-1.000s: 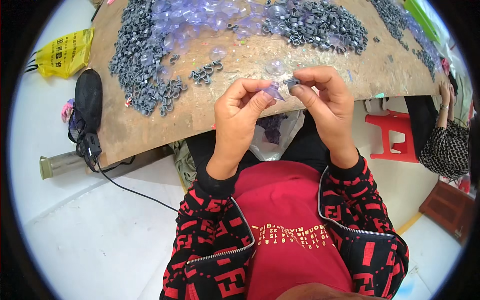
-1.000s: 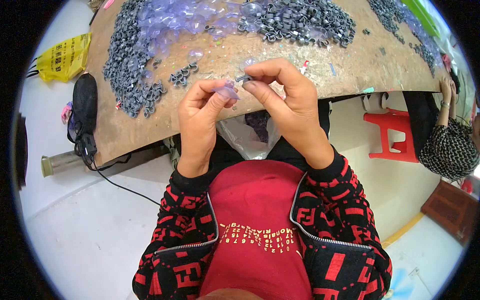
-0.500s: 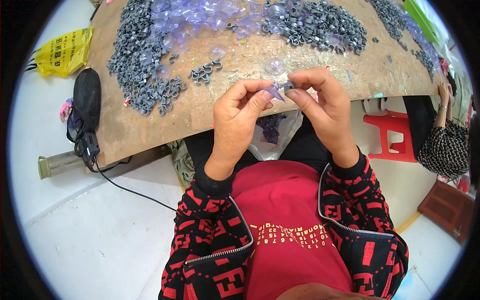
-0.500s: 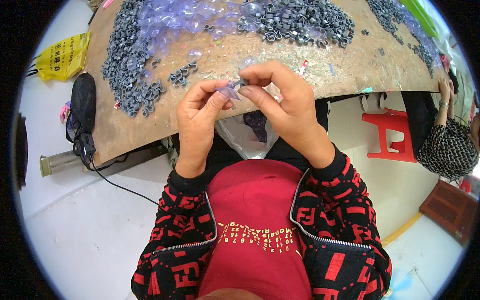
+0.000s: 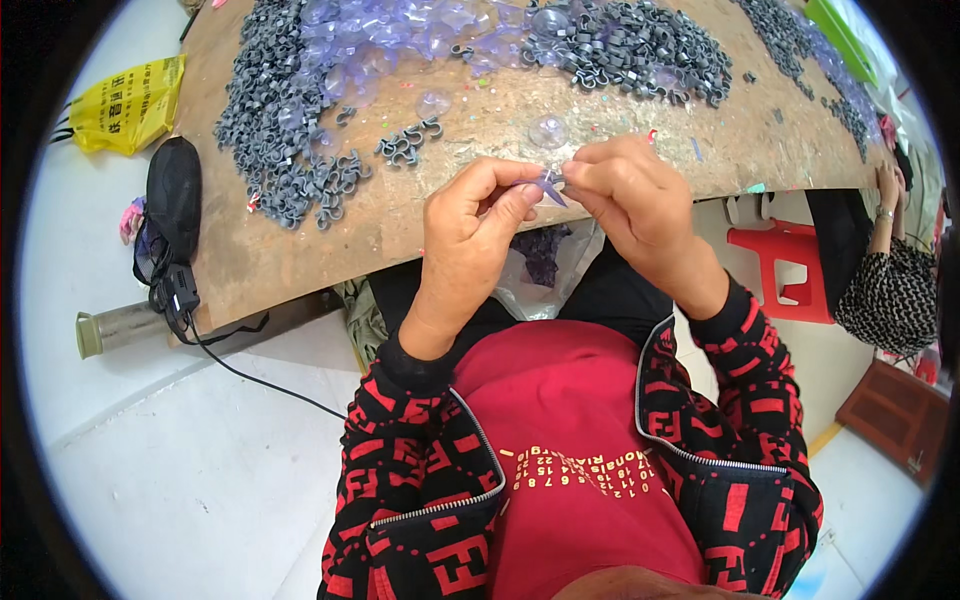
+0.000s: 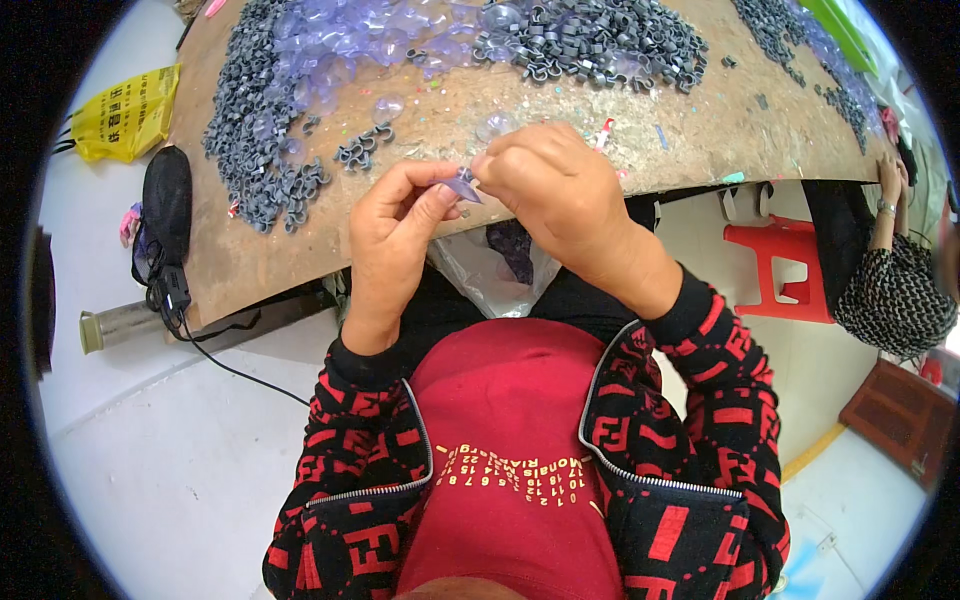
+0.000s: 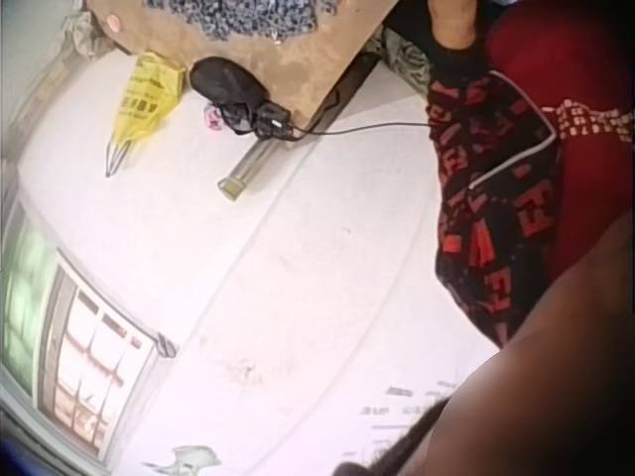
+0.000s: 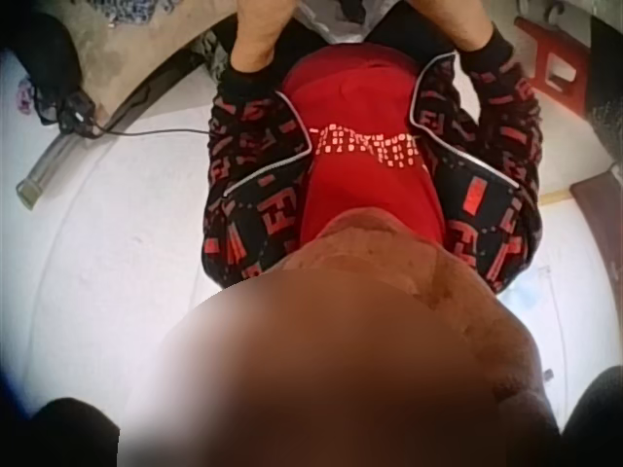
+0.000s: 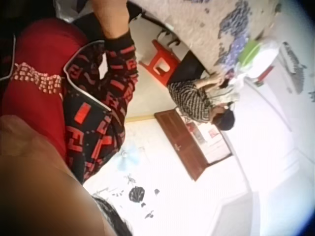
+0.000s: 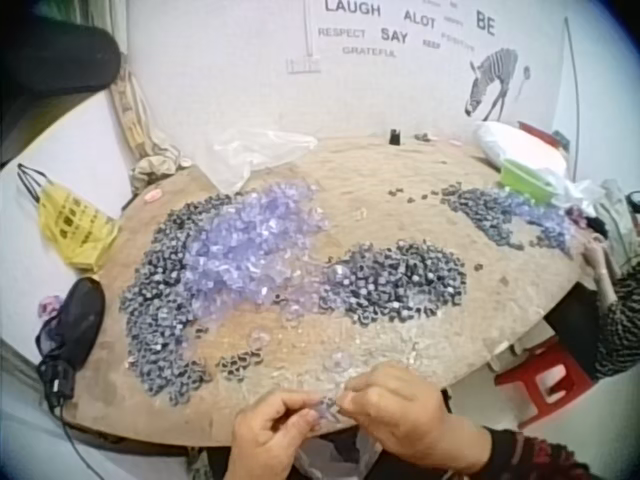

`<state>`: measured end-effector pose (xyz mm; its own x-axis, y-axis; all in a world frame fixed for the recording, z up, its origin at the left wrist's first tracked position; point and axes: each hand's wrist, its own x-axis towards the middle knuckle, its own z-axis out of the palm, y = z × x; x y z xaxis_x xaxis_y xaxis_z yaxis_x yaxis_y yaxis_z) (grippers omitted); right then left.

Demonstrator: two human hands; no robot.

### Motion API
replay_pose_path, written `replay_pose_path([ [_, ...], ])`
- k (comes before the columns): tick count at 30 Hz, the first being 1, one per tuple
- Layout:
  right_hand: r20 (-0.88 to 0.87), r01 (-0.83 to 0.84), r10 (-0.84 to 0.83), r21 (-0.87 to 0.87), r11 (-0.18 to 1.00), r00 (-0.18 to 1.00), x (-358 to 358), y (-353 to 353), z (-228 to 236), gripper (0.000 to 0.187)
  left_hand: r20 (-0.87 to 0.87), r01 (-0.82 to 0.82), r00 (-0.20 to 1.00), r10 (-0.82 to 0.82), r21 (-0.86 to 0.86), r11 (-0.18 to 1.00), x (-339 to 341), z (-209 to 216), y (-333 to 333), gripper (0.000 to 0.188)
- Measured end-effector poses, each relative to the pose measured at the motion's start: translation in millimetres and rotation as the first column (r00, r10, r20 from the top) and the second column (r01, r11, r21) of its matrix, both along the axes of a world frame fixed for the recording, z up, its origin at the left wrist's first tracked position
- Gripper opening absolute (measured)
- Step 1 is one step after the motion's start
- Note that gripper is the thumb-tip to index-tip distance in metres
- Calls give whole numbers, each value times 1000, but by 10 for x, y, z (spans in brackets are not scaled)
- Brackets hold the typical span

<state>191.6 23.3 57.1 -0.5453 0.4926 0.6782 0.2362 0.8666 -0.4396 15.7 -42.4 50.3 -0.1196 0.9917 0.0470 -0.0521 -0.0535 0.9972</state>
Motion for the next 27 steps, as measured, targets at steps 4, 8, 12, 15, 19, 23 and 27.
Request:
replay_pose_path([
  [4, 151, -89, 52, 250, 964, 987, 42, 95, 115, 20, -5, 132, 991, -133, -70, 989, -96, 3, 51, 13],
  [8, 258, -253, 157, 395, 883, 953, 99, 203, 57, 25, 118, 316, 947, -298, -187, 930, -192, 9, 137, 14],
  [12, 236, -227, 159, 296, 928, 959, 129, 206, -95, 29, 36, 300, 954, -299, -183, 936, -226, -31, 200, 10],
  [15, 100, 4, 3, -72, 997, 995, 62, 100, -287, 32, -668, 222, 743, 53, 320, 921, -255, -95, 282, 12],
  [19, 173, 90, -41, -286, 954, 984, -37, 120, -426, 33, -782, 322, 611, 125, 390, 863, -287, -245, 346, 21],
  [23, 196, 108, -73, -175, 979, 978, -87, 170, -620, 30, -682, 296, 730, 42, 371, 880, -249, -379, 325, 27],
  [27, 198, 139, -107, -153, 978, 974, -84, 171, -609, 24, -503, 202, 864, -24, 303, 931, -181, -428, 235, 30],
])
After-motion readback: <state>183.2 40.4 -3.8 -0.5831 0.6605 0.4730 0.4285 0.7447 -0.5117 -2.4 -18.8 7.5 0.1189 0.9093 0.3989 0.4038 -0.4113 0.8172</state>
